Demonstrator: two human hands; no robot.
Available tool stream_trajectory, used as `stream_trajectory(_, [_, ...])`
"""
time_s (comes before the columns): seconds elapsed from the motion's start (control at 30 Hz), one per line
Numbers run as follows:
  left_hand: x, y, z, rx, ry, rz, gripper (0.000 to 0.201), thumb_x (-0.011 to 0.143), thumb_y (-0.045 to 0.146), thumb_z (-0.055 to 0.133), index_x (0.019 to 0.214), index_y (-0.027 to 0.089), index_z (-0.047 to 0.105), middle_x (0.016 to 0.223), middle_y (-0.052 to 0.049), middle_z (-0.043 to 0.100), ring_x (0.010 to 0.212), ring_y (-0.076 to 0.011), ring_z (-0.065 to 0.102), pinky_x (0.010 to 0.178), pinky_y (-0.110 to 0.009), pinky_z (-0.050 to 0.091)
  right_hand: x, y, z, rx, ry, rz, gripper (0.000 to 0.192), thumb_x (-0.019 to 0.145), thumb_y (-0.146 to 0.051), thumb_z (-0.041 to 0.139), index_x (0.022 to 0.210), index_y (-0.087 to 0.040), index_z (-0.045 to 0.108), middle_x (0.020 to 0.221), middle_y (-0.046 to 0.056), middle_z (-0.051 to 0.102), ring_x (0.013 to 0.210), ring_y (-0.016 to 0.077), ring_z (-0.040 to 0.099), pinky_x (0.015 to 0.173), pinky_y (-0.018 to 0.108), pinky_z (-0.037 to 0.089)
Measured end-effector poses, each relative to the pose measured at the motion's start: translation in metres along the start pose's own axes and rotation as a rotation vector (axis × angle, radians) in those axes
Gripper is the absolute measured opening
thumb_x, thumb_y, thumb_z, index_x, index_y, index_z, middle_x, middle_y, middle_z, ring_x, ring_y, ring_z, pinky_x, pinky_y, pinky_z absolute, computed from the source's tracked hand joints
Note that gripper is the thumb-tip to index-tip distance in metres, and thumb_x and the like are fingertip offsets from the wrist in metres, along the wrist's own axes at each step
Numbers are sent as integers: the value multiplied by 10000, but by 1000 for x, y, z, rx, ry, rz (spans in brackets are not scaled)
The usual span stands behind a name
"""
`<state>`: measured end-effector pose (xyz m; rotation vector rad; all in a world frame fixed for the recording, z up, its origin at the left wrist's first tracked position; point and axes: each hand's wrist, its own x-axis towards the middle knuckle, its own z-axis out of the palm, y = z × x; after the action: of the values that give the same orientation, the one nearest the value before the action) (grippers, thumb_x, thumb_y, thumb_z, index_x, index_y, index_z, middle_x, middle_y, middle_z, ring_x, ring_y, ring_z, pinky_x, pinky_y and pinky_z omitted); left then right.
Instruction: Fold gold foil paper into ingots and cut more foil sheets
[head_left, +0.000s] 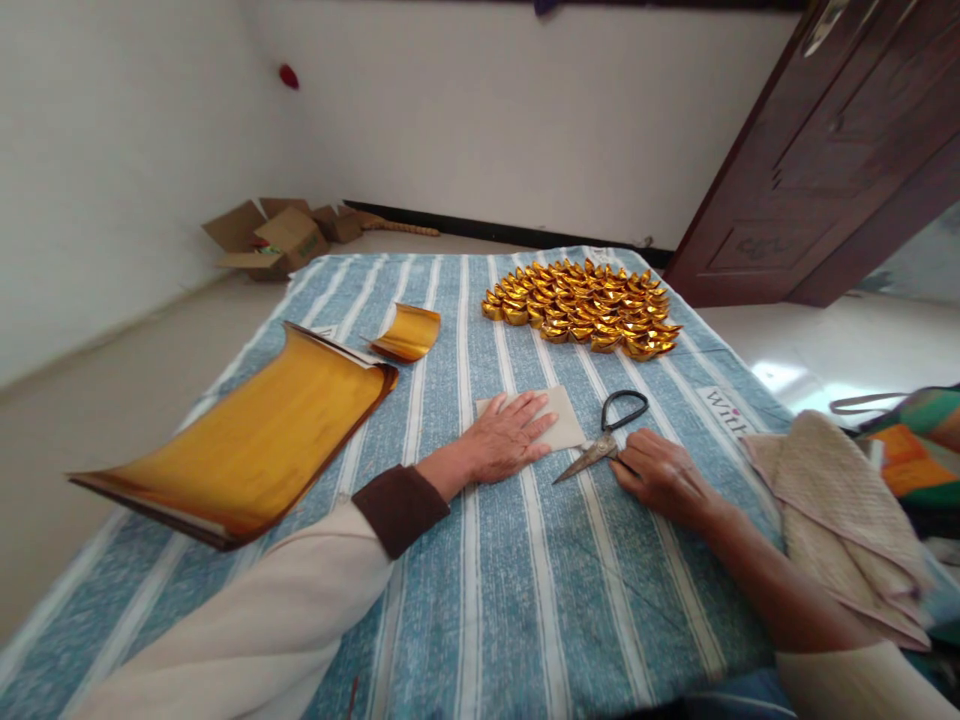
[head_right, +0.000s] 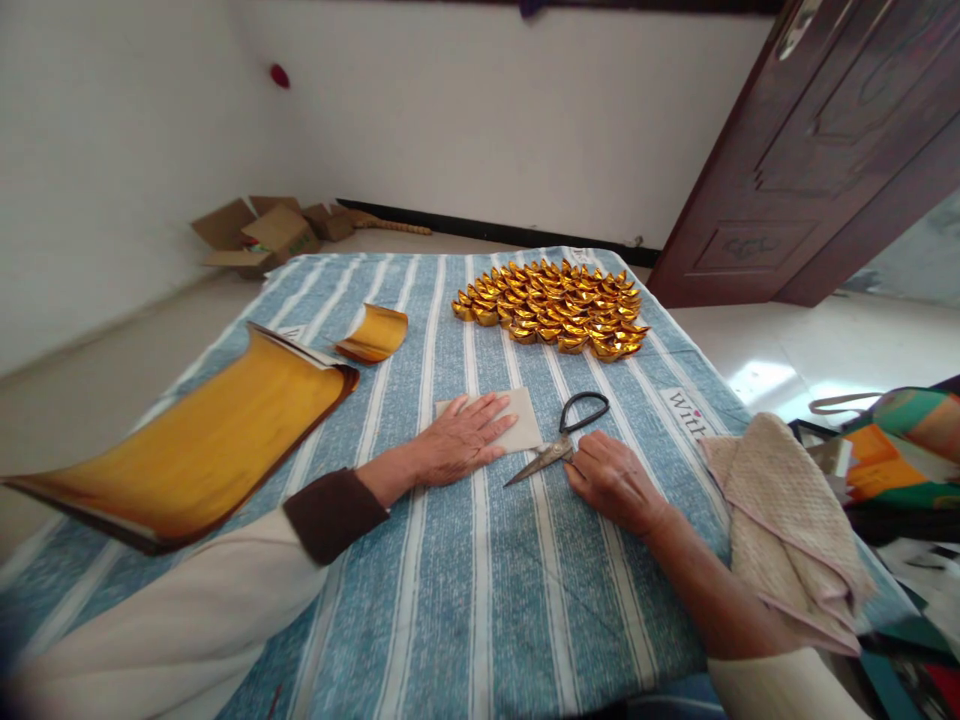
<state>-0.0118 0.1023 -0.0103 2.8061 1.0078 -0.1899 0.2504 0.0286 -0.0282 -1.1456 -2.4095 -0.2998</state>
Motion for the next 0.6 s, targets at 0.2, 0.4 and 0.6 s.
stream_trajectory(0.2, [0, -1, 3, 4, 30, 12, 544, 1002, 499, 248, 1484, 251, 292, 1592, -93, 171, 1458, -272, 130, 1120, -529, 146, -12, -3, -7, 32, -35, 6, 307, 904, -163, 506, 599, -190, 536, 635, 24, 496, 656, 159, 463, 643, 311, 354])
stream_trajectory(0.4, [0, 0, 4, 1, 29, 11, 546, 1003, 493, 254, 1488, 242, 289, 1594, -95, 157, 1456, -276, 133, 1119, -538, 147, -9, -6, -8, 43, -40, 28, 301, 903, -161, 506, 605, -193, 534, 638, 22, 496, 653, 155, 464, 644, 304, 356])
stream_trajectory(0.6, [1, -3, 9, -1, 52, 19, 561, 1002, 517, 221, 1487, 245, 295, 1593, -92, 169, 1454, -286, 144, 1123, -537, 129, 3, -8, -1, 46, -25, -11, 296, 882, -133, 511, 595, -195, 545, 630, 25, 501, 656, 161, 468, 649, 307, 359])
